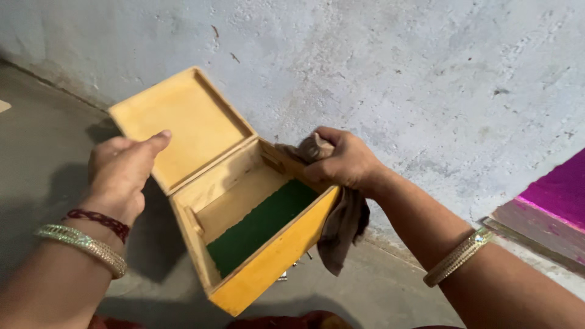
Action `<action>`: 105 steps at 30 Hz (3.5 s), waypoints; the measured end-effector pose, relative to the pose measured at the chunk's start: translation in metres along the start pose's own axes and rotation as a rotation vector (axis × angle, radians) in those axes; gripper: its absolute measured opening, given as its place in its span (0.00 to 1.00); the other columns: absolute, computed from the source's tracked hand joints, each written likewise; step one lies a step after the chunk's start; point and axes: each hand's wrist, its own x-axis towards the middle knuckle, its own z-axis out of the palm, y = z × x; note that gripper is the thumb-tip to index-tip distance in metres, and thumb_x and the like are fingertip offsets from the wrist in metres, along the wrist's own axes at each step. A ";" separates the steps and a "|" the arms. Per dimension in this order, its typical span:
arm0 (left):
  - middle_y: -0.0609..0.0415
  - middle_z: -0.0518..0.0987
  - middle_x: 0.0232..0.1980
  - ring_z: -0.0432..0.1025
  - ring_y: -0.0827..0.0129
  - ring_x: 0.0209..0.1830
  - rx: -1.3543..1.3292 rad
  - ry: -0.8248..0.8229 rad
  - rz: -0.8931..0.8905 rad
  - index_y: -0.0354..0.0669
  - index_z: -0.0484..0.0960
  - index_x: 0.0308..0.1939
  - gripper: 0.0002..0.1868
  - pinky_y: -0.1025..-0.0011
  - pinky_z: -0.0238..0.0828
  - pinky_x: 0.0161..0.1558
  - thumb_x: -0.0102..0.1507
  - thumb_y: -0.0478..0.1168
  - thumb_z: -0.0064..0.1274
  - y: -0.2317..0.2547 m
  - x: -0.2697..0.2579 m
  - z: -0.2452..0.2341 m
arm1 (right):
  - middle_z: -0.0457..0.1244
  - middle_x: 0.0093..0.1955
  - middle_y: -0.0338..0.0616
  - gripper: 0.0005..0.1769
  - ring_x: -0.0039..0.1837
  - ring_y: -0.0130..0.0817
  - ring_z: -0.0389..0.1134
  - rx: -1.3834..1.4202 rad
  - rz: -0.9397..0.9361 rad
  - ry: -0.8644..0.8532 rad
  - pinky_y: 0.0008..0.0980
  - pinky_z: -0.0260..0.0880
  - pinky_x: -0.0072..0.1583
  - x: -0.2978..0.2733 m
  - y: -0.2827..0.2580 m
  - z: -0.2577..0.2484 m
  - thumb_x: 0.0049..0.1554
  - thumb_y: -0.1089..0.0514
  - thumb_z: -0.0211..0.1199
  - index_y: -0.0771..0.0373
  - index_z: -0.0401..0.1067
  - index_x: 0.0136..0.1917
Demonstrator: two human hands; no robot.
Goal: The person wipes the exterior and interior surfaces of a yellow wooden box with a brown cloth. They then pick up individual metal screws from the floor and wipe them with the cloth before placing them into the box.
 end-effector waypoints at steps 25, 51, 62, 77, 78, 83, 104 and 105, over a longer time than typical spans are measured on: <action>0.55 0.79 0.63 0.73 0.64 0.62 -0.573 0.056 -0.300 0.45 0.76 0.61 0.22 0.59 0.70 0.64 0.66 0.50 0.51 -0.023 0.009 0.003 | 0.70 0.49 0.37 0.19 0.52 0.27 0.71 -0.048 -0.249 0.315 0.32 0.75 0.56 -0.009 -0.008 -0.039 0.46 0.65 0.73 0.58 0.73 0.51; 0.60 0.79 0.48 0.71 0.79 0.47 -0.583 -0.139 0.226 0.41 0.78 0.49 0.22 0.75 0.72 0.50 0.67 0.57 0.49 0.005 -0.041 0.035 | 0.57 0.78 0.52 0.42 0.68 0.56 0.68 -0.225 -0.814 0.156 0.45 0.71 0.70 0.028 -0.069 0.110 0.48 0.58 0.68 0.43 0.60 0.74; 0.63 0.78 0.49 0.70 0.81 0.49 -0.475 -0.176 0.162 0.43 0.78 0.52 0.20 0.76 0.69 0.53 0.68 0.55 0.48 0.006 -0.045 0.038 | 0.57 0.74 0.54 0.41 0.68 0.60 0.66 -0.288 -0.540 0.445 0.50 0.68 0.65 0.071 -0.071 0.096 0.50 0.48 0.71 0.45 0.58 0.73; 0.55 0.78 0.61 0.68 0.73 0.61 -0.427 -0.059 0.122 0.41 0.76 0.60 0.31 0.71 0.68 0.59 0.66 0.63 0.49 0.003 -0.035 0.042 | 0.51 0.77 0.61 0.54 0.67 0.62 0.64 -0.495 -0.602 0.386 0.48 0.67 0.66 0.065 -0.050 0.068 0.46 0.58 0.73 0.43 0.48 0.79; 0.56 0.76 0.62 0.69 0.73 0.62 -0.405 -0.054 0.066 0.41 0.74 0.61 0.32 0.71 0.68 0.60 0.66 0.63 0.49 0.004 -0.036 0.041 | 0.54 0.75 0.58 0.52 0.68 0.60 0.65 -0.498 -0.523 0.384 0.48 0.67 0.67 0.072 -0.052 0.066 0.47 0.56 0.73 0.44 0.50 0.78; 0.44 0.69 0.63 0.64 0.67 0.56 -0.449 -0.114 -0.051 0.36 0.71 0.63 0.34 0.60 0.65 0.55 0.68 0.62 0.47 0.001 -0.044 0.036 | 0.59 0.70 0.60 0.53 0.66 0.59 0.65 -0.436 -0.507 0.296 0.47 0.67 0.65 0.064 -0.068 0.087 0.44 0.54 0.75 0.50 0.51 0.77; 0.65 0.67 0.40 0.59 0.79 0.41 -0.308 -0.296 0.241 0.47 0.73 0.48 0.19 0.75 0.60 0.44 0.69 0.58 0.49 -0.014 -0.042 0.046 | 0.69 0.61 0.51 0.40 0.63 0.49 0.71 -0.304 -0.602 0.313 0.40 0.71 0.63 0.091 -0.115 0.083 0.44 0.56 0.73 0.52 0.63 0.69; 0.67 0.70 0.40 0.61 0.81 0.41 -0.313 -0.309 0.225 0.50 0.74 0.49 0.18 0.76 0.61 0.45 0.68 0.58 0.47 -0.013 -0.044 0.044 | 0.69 0.61 0.51 0.40 0.63 0.49 0.71 -0.293 -0.669 0.279 0.40 0.71 0.64 0.089 -0.116 0.087 0.44 0.57 0.72 0.52 0.64 0.69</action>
